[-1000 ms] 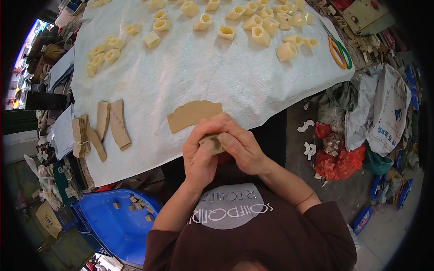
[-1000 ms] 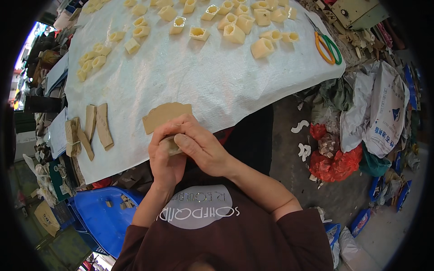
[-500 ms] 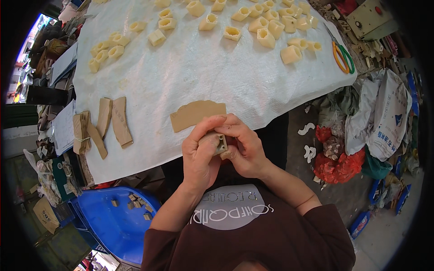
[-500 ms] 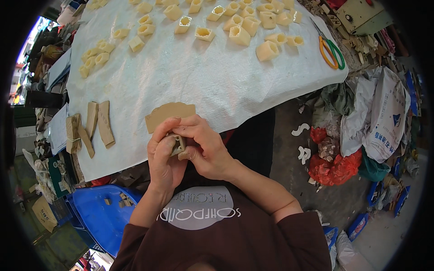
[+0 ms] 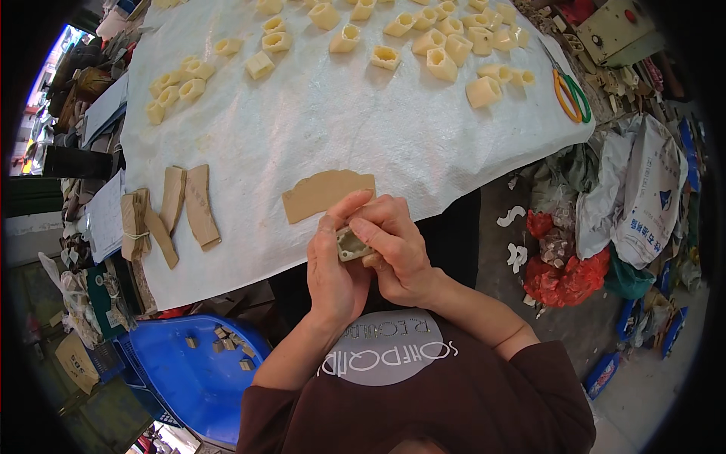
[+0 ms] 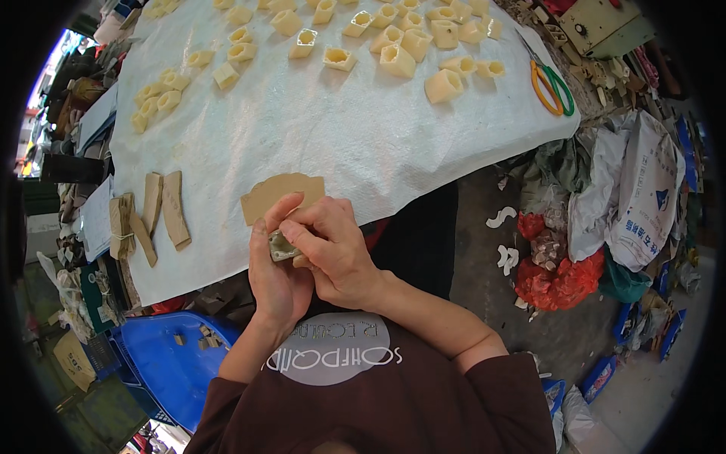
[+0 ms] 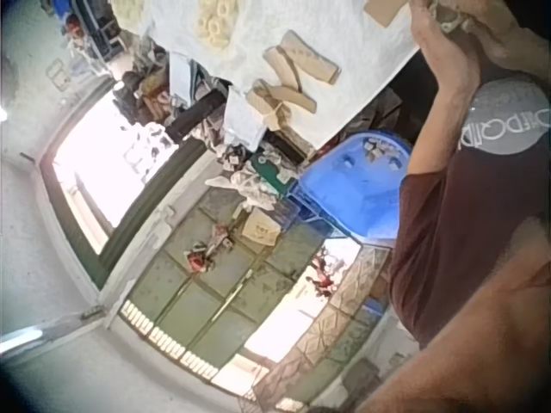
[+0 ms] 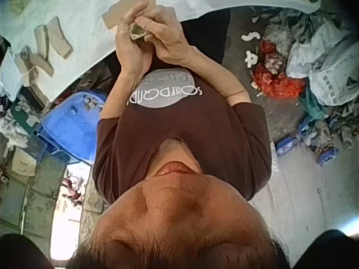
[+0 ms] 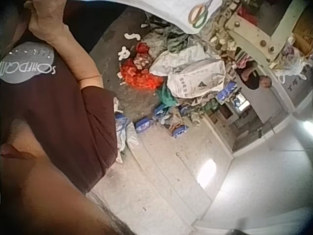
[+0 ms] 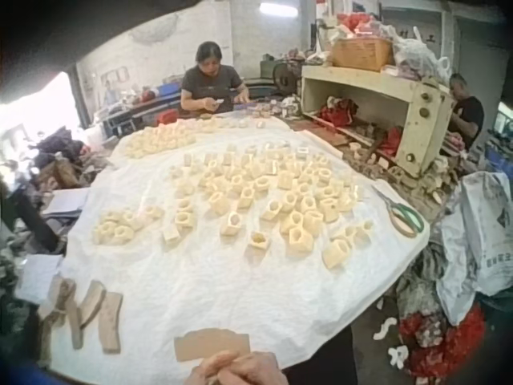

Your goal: The person sands the edges of small, hollow, yellowish plastic components using a piece of sandpaper. They handle the parts one at a time, rotating them to smooth the surfaces, and place the finished items on a white sheet on the table.

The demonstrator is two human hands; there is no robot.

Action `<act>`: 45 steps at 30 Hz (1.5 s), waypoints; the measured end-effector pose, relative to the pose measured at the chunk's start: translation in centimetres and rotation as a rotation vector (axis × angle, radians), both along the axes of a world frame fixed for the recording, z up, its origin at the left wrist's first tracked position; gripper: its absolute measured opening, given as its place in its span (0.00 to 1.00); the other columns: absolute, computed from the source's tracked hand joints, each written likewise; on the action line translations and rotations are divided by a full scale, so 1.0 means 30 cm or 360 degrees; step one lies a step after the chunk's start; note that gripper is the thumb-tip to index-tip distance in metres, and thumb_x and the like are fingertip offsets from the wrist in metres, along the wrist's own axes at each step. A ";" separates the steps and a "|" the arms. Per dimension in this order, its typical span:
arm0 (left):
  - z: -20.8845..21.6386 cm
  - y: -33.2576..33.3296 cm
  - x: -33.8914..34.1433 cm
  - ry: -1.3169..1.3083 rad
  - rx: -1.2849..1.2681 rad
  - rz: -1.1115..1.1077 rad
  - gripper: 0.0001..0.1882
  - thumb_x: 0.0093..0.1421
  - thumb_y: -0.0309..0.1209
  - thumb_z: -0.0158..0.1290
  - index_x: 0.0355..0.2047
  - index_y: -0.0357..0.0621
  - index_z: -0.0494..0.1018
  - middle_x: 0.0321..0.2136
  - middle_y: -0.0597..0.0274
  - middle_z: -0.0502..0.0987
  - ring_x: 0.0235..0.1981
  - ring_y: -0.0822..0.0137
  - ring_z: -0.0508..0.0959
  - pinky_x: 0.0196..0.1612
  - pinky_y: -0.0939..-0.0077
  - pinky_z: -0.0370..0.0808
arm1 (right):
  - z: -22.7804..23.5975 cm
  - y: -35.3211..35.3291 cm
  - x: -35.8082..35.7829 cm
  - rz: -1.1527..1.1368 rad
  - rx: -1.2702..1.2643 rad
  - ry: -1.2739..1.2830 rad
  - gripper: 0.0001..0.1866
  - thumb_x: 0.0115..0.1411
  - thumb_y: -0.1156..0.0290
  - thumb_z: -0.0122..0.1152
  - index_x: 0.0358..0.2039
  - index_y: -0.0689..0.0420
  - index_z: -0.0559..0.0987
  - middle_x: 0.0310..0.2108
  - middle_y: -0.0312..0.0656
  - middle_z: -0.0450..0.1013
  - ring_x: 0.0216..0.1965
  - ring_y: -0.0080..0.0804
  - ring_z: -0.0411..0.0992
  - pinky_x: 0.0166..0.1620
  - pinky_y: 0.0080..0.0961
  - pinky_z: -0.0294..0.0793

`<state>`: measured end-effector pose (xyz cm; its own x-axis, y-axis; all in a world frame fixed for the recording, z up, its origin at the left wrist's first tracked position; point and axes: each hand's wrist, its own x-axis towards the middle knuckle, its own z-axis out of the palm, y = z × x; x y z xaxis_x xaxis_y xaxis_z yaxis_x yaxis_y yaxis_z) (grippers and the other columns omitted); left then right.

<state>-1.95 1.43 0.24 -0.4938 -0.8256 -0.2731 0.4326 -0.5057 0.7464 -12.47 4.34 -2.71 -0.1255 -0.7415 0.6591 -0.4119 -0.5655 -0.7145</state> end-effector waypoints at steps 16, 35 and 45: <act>0.036 -0.001 -0.023 -0.0044 -0.0075 0.0058 0.22 0.64 0.40 0.31 0.49 0.36 0.64 0.39 0.58 0.69 0.41 0.69 0.70 0.44 0.74 0.68 | 0.016 0.006 -0.002 0.0038 0.0081 -0.0161 0.21 0.45 0.81 0.55 0.43 0.54 0.71 0.37 0.41 0.68 0.37 0.37 0.64 0.42 0.32 0.58; 0.059 -0.049 0.029 -0.0489 -0.0810 -0.0119 0.29 0.63 0.42 0.37 0.59 0.39 0.46 0.47 0.53 0.61 0.45 0.64 0.65 0.48 0.68 0.62 | 0.174 -0.024 -0.077 -0.0109 0.0257 0.0908 0.28 0.41 0.75 0.62 0.47 0.57 0.69 0.45 0.41 0.66 0.46 0.34 0.64 0.49 0.37 0.55; -0.036 -0.038 -0.010 -0.0344 -0.0878 -0.0115 0.29 0.63 0.38 0.37 0.60 0.39 0.44 0.52 0.55 0.57 0.51 0.66 0.63 0.53 0.71 0.62 | 0.066 -0.010 -0.057 0.0270 0.0752 -0.1084 0.21 0.55 0.66 0.59 0.47 0.62 0.70 0.43 0.41 0.67 0.47 0.27 0.63 0.51 0.23 0.60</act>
